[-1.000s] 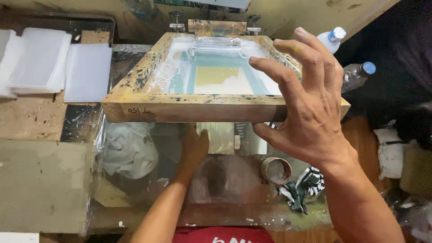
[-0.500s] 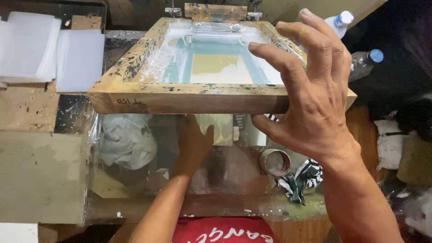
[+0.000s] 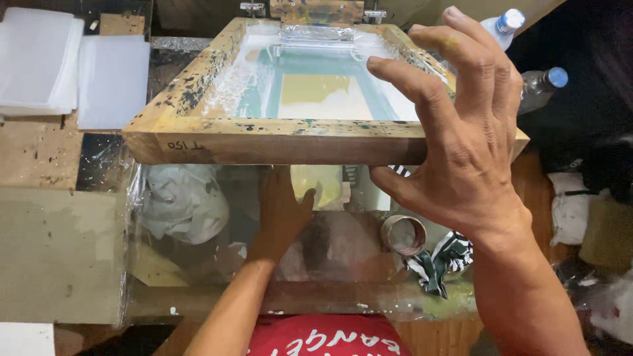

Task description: The person applies ink through a screen with a squeegee onto paper, lifts the screen to position a new sheet, and repeats the process for multiple sheets.

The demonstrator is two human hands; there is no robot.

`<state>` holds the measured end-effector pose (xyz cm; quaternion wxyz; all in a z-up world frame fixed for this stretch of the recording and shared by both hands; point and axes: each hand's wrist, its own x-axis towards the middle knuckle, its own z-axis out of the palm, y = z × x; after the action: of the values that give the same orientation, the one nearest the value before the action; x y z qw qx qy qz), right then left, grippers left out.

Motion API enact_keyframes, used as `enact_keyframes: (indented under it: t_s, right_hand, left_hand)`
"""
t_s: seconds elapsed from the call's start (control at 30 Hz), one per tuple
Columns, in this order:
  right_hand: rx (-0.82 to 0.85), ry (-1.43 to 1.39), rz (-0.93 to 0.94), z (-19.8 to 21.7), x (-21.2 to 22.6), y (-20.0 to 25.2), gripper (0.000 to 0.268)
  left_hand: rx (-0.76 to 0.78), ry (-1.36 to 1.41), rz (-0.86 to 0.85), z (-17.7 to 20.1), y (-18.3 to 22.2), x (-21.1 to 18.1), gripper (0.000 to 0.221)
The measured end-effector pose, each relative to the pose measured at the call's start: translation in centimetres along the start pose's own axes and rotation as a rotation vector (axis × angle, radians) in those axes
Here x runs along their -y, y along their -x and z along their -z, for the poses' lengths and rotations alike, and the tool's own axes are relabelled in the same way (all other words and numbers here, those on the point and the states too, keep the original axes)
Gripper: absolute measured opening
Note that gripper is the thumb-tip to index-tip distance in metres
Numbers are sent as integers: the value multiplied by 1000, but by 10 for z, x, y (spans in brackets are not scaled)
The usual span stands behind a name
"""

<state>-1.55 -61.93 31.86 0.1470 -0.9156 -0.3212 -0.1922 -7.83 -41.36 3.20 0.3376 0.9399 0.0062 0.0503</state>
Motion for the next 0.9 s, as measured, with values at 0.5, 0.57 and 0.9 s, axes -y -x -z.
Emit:
enact_keyframes:
  t_s: [0.5, 0.57, 0.9]
  right_hand:
    - [5, 3, -3, 1, 3, -1, 87]
    - [-2, 4, 13, 0, 3, -1, 83]
    - [1, 1, 20, 0, 2, 0, 86]
  left_hand:
    - [123, 41, -69, 3, 17, 27, 112]
    - [115, 48, -99, 1, 19, 32, 113]
    - [67, 110, -174, 8, 16, 29, 102]
